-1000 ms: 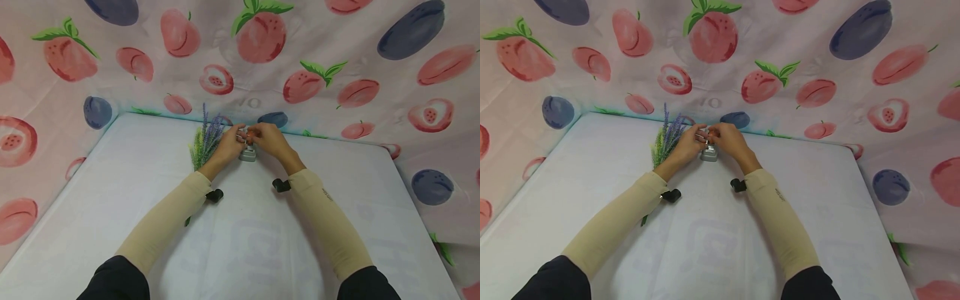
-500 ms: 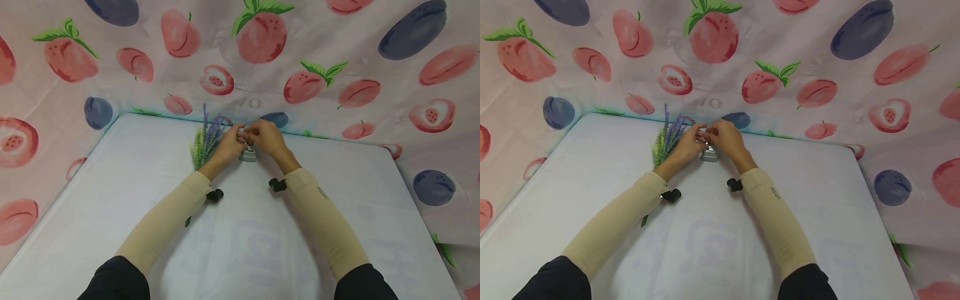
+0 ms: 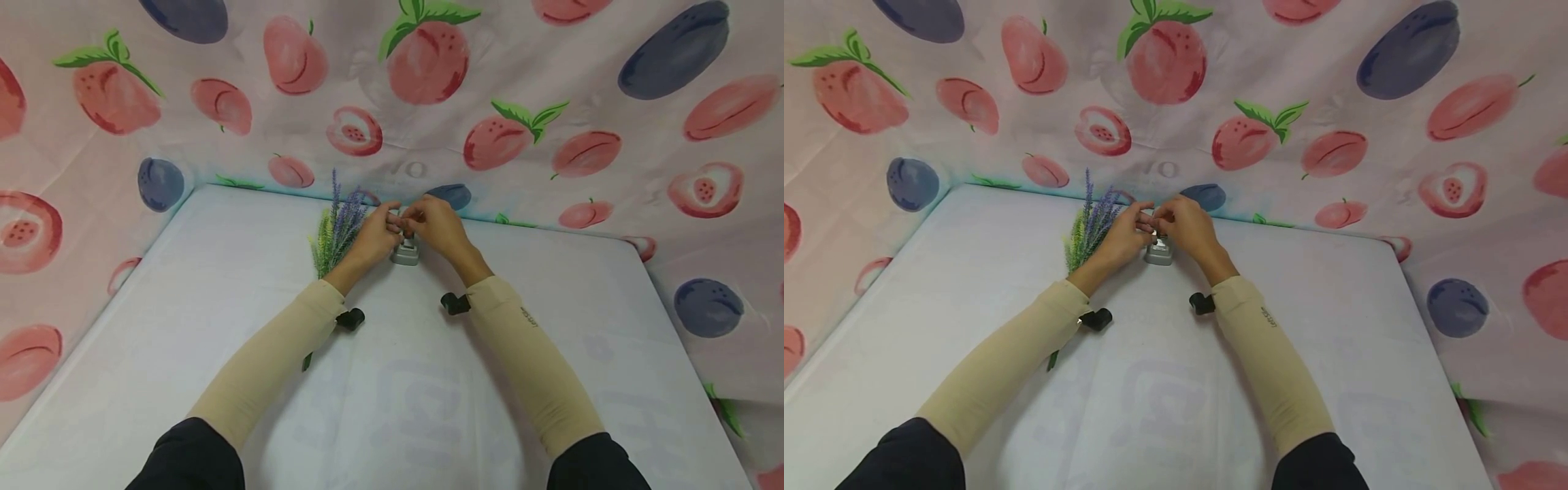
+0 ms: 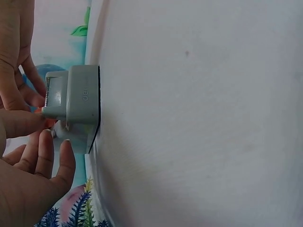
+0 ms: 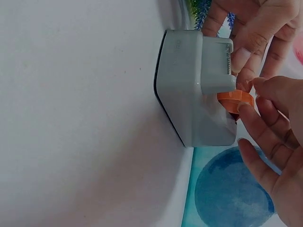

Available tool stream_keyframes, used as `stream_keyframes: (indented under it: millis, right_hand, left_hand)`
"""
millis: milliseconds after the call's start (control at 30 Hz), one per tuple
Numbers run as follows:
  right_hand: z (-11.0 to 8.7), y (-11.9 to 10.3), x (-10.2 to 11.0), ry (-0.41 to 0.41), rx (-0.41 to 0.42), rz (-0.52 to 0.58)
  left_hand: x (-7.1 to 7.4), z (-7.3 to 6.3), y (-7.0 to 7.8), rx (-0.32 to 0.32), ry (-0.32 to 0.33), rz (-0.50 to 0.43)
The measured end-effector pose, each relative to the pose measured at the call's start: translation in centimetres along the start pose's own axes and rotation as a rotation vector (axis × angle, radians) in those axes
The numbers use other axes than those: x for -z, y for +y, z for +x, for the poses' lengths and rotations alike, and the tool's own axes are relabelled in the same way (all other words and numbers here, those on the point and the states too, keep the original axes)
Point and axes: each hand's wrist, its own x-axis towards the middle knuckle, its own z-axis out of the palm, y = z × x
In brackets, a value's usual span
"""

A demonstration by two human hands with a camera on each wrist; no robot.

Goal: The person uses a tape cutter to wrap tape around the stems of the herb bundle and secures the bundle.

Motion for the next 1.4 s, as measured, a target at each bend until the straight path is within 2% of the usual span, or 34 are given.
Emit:
stream_keyframes:
  millis: [367,567,767,967,1133,1400]
  right_hand:
    - [-1.2,0.9,-0.2,-0.038,-0.022,0.203]
    - [-1.7,1.4,-0.1,-0.032,-0.057,0.293]
    - [-2.1,2.0,-0.1,-0.031,-0.071,0.332]
    - [-2.6,2.4,0.0,-0.017,-0.032,0.409]
    - [-2.9,2.7,0.1,-0.025,-0.036,0.458]
    - [-3.3,3.1,0.1,-0.058,-0.043,0.562]
  left_hand:
    - [0.0,0.4,0.0,-0.090,-0.056,0.130]
    - [0.1,0.7,-0.3,-0.048,-0.059,0.113]
    - [0.1,0.9,-0.3,-0.008,-0.059,0.082]
    - [0.2,1.0,-0.3,-0.001,-0.057,0.057]
    - [0.2,1.0,-0.4,-0.008,-0.056,0.024]
    - [0.2,1.2,-0.7,-0.007,-0.073,0.028]
